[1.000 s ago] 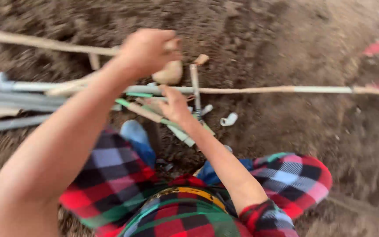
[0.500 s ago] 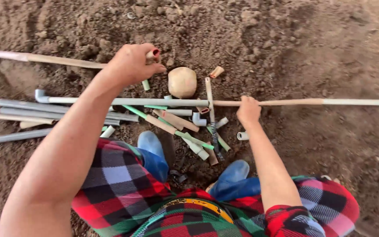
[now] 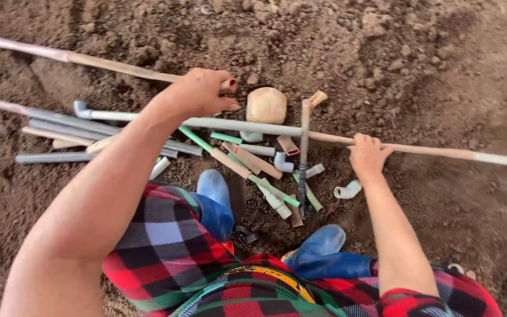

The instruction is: A person uses a hacksaw blade to cut and score PVC pipes and wooden sticks on a dirt surface, eventually fitting pipe pieces together.

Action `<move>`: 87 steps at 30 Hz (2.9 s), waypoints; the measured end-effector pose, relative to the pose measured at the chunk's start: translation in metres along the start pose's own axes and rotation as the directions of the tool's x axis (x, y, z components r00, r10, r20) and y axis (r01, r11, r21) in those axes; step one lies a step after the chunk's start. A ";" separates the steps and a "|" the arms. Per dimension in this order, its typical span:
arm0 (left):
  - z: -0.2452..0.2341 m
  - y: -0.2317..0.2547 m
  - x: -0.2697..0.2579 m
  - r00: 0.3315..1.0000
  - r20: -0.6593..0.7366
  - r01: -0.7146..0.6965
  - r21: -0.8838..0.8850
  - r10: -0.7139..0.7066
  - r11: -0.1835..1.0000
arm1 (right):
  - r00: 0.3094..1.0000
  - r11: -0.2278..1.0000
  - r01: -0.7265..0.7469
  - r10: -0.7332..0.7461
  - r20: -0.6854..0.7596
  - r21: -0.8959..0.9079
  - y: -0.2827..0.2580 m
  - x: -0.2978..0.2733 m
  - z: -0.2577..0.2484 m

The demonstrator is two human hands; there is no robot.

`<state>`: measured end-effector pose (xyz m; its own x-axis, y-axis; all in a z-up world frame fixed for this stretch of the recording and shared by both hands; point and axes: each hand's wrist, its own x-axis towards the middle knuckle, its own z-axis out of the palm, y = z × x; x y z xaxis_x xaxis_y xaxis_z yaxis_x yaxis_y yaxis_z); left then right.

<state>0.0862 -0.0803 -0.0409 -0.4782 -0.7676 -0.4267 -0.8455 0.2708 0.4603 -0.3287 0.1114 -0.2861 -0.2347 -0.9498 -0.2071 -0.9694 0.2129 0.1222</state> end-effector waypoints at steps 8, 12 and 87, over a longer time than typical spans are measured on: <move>-0.009 0.006 -0.009 0.999 0.016 -0.036 -0.030 0.037 0.999 | 0.986 0.977 -0.139 0.152 -0.069 0.161 -0.039 -0.008 -0.044; -0.047 0.045 -0.028 0.963 0.232 0.148 -0.028 -0.138 0.989 | 0.889 0.535 -0.456 0.227 0.399 0.711 -0.140 -0.040 -0.125; -0.006 -0.011 -0.005 0.997 -0.044 -0.045 0.288 0.060 0.957 | 1.000 0.838 -0.027 0.022 0.016 0.545 -0.071 -0.058 -0.240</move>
<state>0.0992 -0.0828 -0.0390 -0.5172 -0.7747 -0.3637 -0.8557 0.4608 0.2353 -0.2295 0.0961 -0.0494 -0.2567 -0.9410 -0.2204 -0.8451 0.3292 -0.4212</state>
